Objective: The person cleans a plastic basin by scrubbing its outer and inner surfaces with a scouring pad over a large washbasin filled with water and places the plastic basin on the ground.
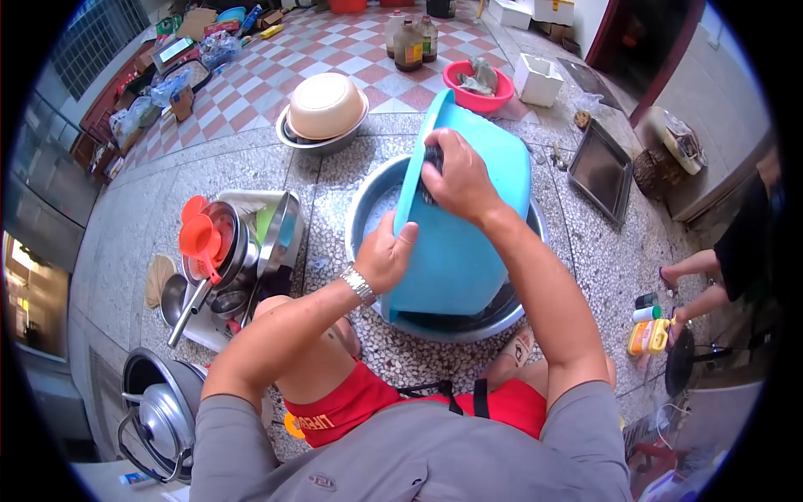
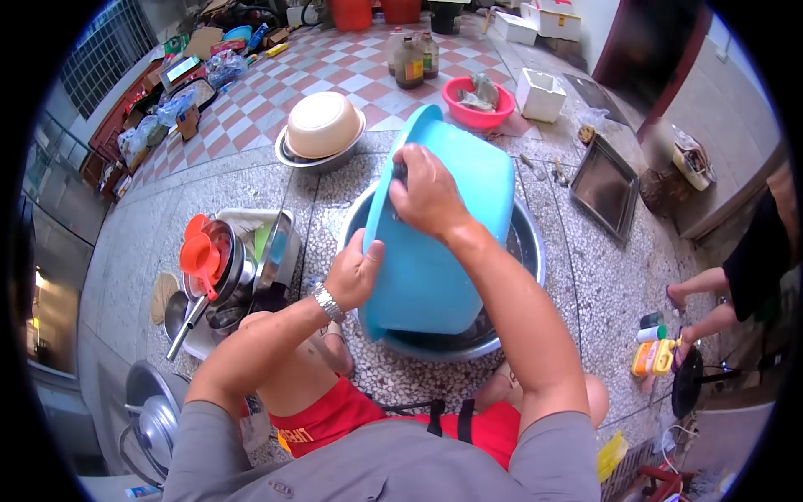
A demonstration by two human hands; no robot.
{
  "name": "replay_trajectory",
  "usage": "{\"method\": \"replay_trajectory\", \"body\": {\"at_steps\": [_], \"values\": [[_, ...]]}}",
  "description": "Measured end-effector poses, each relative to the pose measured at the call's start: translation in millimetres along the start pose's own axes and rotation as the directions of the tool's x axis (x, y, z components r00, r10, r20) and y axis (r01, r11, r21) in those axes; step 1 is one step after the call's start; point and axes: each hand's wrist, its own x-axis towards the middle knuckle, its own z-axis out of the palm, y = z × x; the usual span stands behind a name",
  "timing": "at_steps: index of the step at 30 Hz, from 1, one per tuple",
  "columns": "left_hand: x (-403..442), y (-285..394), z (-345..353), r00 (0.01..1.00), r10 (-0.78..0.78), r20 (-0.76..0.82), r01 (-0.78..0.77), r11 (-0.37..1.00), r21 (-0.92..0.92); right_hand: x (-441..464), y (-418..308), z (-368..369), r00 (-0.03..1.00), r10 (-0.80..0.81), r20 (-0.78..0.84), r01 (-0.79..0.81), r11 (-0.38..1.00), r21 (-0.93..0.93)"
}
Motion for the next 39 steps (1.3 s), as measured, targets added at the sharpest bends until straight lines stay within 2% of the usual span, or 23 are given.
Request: {"method": "replay_trajectory", "body": {"at_steps": [1, 2, 4, 5, 7, 8, 10, 13, 16, 17, 20, 22, 23, 25, 28, 29, 32, 33, 35, 36, 37, 38, 39], "values": [[-1.8, 0.2, -3.0, 1.0, 0.0, 0.005, 0.0, 1.0, -0.011, 9.5, 7.5, 3.8, 1.0, -0.001, 0.015, 0.002, 1.0, -0.016], [-4.4, -0.1, -4.5, 1.0, 0.01, 0.005, -0.01, 1.0, 0.003, 22.6, 22.7, 10.1, 0.999, -0.016, -0.043, 0.012, 0.997, -0.075], [-13.5, -3.5, -6.3, 0.999, 0.03, 0.01, -0.031, 0.999, 0.033, 53.1, 56.7, 18.7, 0.995, 0.041, -0.094, -0.058, 0.981, -0.183], [-18.2, -0.4, -8.3, 0.996, -0.049, 0.079, 0.049, 0.999, 0.001, 67.2, 68.8, 18.2, 0.991, 0.125, -0.042, -0.131, 0.967, -0.219], [-25.7, -0.2, -8.9, 0.992, -0.053, 0.115, 0.054, 0.999, -0.003, 89.5, 82.6, 12.3, 0.942, 0.333, 0.035, -0.305, 0.896, -0.321], [-29.8, -1.8, -8.1, 0.99, -0.053, 0.13, 0.055, 0.998, -0.007, 100.3, 77.9, 4.7, 0.837, 0.539, 0.098, -0.481, 0.809, -0.339], [-38.9, -10.8, -2.9, 0.985, -0.041, 0.168, 0.041, 0.999, 0.002, 109.2, 101.9, 7.6, 0.775, 0.63, 0.052, -0.556, 0.719, -0.418], [-37.2, -20.2, 4.5, 0.976, -0.018, 0.215, 0.022, 1.0, -0.018, 115.8, 130.5, 7.4, 0.724, 0.682, 0.103, -0.586, 0.687, -0.429], [-33.9, -22.1, 8.8, 0.973, -0.015, 0.229, 0.01, 1.0, 0.023, 114.1, 143.7, 0.0, 0.751, 0.611, 0.251, -0.501, 0.775, -0.385], [-34.6, -22.1, 9.2, 0.974, -0.016, 0.228, 0.011, 1.0, 0.025, 106.2, 131.7, -3.8, 0.779, 0.587, 0.22, -0.503, 0.794, -0.34], [-32.1, -22.0, 5.8, 0.977, -0.019, 0.212, 0.015, 1.0, 0.018, 64.6, 82.9, -19.5, 0.941, 0.299, 0.159, -0.271, 0.947, -0.174], [-31.7, -20.9, -1.1, 0.983, -0.043, 0.181, 0.044, 0.999, -0.002, 25.7, 37.7, -21.2, 0.99, 0.014, 0.137, -0.004, 0.997, -0.073], [-30.0, -13.6, -8.8, 0.974, -0.1, 0.203, 0.108, 0.994, -0.027, 1.9, 13.2, -19.3, 0.989, -0.051, 0.138, 0.06, 0.996, -0.061], [-31.3, -20.6, -15.3, 0.979, -0.096, 0.179, 0.099, 0.995, -0.003, -47.4, -28.1, -14.3, 0.98, -0.172, 0.102, 0.182, 0.978, -0.101], [-32.6, -20.1, -19.2, 0.987, -0.072, 0.146, 0.073, 0.997, 0.0, -95.1, -48.2, -0.9, 0.945, -0.319, 0.074, 0.328, 0.923, -0.203], [-33.5, -19.0, -20.7, 0.985, -0.075, 0.154, 0.079, 0.997, -0.018, -98.6, -47.5, -3.8, 0.948, -0.313, 0.054, 0.317, 0.922, -0.222], [-32.4, -18.4, -19.9, 0.989, -0.063, 0.135, 0.066, 0.998, -0.02, -75.8, -35.8, -14.4, 0.986, -0.155, 0.058, 0.162, 0.976, -0.145], [-32.1, -17.7, -21.0, 0.986, -0.074, 0.15, 0.074, 0.997, 0.005, -58.5, -27.0, -14.8, 0.986, -0.161, 0.029, 0.164, 0.964, -0.208], [-29.7, -18.0, -19.8, 0.984, -0.065, 0.166, 0.063, 0.998, 0.018, -18.2, 3.7, -12.2, 0.999, -0.048, -0.023, 0.042, 0.978, -0.202], [-29.2, -18.8, -18.1, 0.985, -0.047, 0.165, 0.047, 0.999, 0.006, 4.6, 26.6, -9.9, 0.998, 0.055, -0.021, -0.059, 0.979, -0.198], [-30.2, -19.7, -17.0, 0.986, -0.035, 0.165, 0.036, 0.999, -0.006, 27.9, 44.2, -14.0, 0.971, 0.232, 0.05, -0.219, 0.956, -0.197], [-30.2, -19.8, -17.2, 0.982, -0.053, 0.18, 0.054, 0.999, -0.004, 46.2, 56.4, -15.1, 0.915, 0.403, 0.034, -0.378, 0.882, -0.283], [-29.7, -19.0, -18.0, 0.979, -0.069, 0.191, 0.07, 0.998, -0.003, 62.5, 74.7, -18.0, 0.813, 0.57, 0.118, -0.531, 0.809, -0.252]]}}
